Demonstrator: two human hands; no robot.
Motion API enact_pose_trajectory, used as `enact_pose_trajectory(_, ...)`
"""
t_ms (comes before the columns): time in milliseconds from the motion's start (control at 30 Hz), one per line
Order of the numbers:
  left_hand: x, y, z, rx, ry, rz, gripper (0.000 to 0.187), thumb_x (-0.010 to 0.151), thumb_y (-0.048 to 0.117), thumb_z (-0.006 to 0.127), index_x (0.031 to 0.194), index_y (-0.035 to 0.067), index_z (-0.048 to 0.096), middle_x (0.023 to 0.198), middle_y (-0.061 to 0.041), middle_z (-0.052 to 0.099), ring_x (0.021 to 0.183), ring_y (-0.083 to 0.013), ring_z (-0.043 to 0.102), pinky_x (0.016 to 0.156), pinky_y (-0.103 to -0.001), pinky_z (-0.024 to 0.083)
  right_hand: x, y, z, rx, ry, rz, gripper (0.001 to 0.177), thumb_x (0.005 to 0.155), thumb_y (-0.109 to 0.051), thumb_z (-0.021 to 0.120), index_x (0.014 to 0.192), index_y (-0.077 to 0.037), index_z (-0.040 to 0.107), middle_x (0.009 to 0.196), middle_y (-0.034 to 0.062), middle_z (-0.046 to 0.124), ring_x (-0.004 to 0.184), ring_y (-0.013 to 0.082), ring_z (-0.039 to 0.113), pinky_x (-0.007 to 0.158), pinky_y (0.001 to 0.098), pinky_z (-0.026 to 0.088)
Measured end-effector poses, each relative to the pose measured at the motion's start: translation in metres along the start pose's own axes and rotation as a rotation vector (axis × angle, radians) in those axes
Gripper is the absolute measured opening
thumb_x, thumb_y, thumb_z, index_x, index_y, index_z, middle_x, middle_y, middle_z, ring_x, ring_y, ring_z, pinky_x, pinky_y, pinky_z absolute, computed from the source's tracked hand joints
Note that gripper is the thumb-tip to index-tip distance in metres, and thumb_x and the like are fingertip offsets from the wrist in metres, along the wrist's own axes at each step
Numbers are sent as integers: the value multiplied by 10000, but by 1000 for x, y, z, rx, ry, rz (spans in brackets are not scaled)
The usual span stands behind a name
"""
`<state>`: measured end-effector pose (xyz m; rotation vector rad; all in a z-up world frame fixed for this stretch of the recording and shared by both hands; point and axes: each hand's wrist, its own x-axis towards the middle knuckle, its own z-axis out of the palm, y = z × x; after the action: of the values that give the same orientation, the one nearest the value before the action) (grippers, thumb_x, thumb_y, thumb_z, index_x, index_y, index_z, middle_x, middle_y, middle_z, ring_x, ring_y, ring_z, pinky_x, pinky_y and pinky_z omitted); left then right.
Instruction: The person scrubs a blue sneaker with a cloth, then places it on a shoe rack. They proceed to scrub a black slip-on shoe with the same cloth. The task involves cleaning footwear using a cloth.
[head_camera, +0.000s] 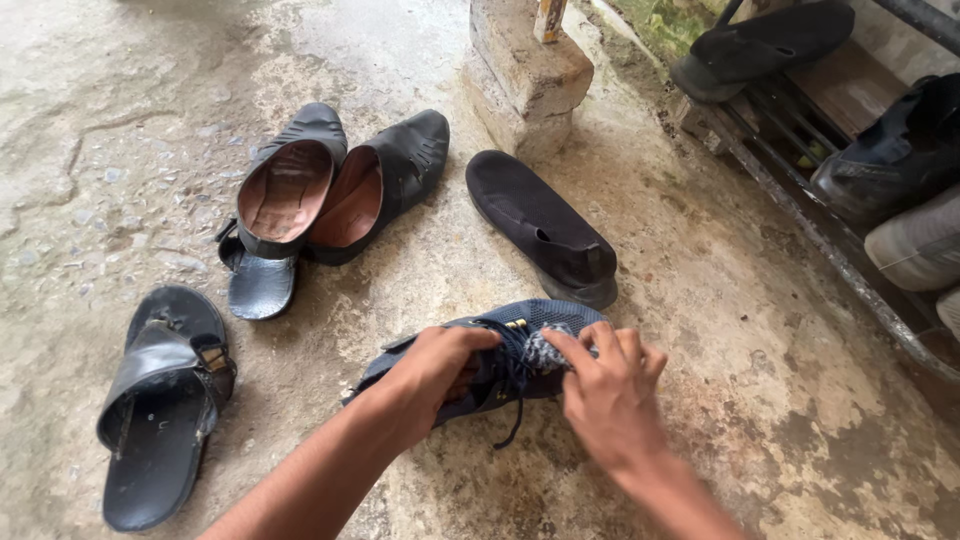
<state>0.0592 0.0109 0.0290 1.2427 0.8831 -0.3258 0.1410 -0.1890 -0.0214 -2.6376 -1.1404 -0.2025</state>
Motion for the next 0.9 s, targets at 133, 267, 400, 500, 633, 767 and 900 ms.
enact_pose_trajectory(133, 9, -1, -12, 348, -79, 78, 323, 908, 418, 681, 827, 106, 697, 760, -28, 679, 717, -160, 587, 723, -336, 433, 10, 26, -34, -137, -201, -212, 544, 847, -154, 670, 1384, -200, 595, 1146, 82, 650, 1149, 255, 506, 1019, 488, 290)
enact_pose_trajectory(267, 21, 0, -19, 586, -98, 142, 485, 897, 542, 691, 784, 70, 694, 701, -71, 609, 626, -216, 541, 621, -396, 424, 15, 47, -72, -390, -445, -510, 549, 889, -7, 567, 1419, -149, 562, 1206, 66, 642, 1138, 184, 517, 1046, 447, 272)
enact_pose_trajectory(400, 30, 12, -13, 788, -70, 128, 578, 882, 573, 635, 912, 18, 790, 827, -148, 755, 732, -249, 694, 700, -385, 524, 20, 54, -105, -428, -777, -617, 596, 865, 49, 561, 1433, -131, 523, 1238, 49, 620, 1186, 187, 504, 1108, 494, 229)
enact_pose_trajectory(500, 35, 21, -5, 1018, -43, 87, 639, 944, 571, 586, 1074, -35, 742, 973, -201, 751, 883, -301, 748, 837, -417, 579, 26, 53, -119, -378, -784, -679, 569, 823, 0, 619, 1380, -91, 544, 1212, 82, 618, 1230, 235, 495, 1123, 550, 205)
enact_pose_trajectory(633, 36, 17, 4, 1070, 34, 149, 581, 916, 479, 609, 1155, -41, 705, 1103, -270, 713, 1060, -375, 717, 964, -453, 562, 34, 46, -133, -339, -735, -669, 576, 789, -34, 640, 1357, -88, 562, 1165, 68, 615, 1232, 238, 492, 1114, 540, 211)
enact_pose_trajectory(767, 26, 3, 7, 1083, 154, 290, 519, 897, 456, 605, 1129, 0, 694, 1160, -269, 675, 1136, -420, 650, 993, -491, 523, 54, 22, -143, -388, -668, -620, 526, 843, 19, 593, 1340, -154, 601, 1167, 17, 623, 1217, 197, 497, 1095, 507, 188)
enact_pose_trajectory(900, 15, -7, 10, 1090, 207, 351, 499, 928, 456, 556, 1071, 0, 700, 1130, -271, 686, 1099, -422, 662, 970, -503, 529, 55, 14, -152, -297, -507, -341, 544, 839, -100, 611, 1377, -176, 589, 1120, 9, 615, 1195, 186, 490, 1067, 509, 177)
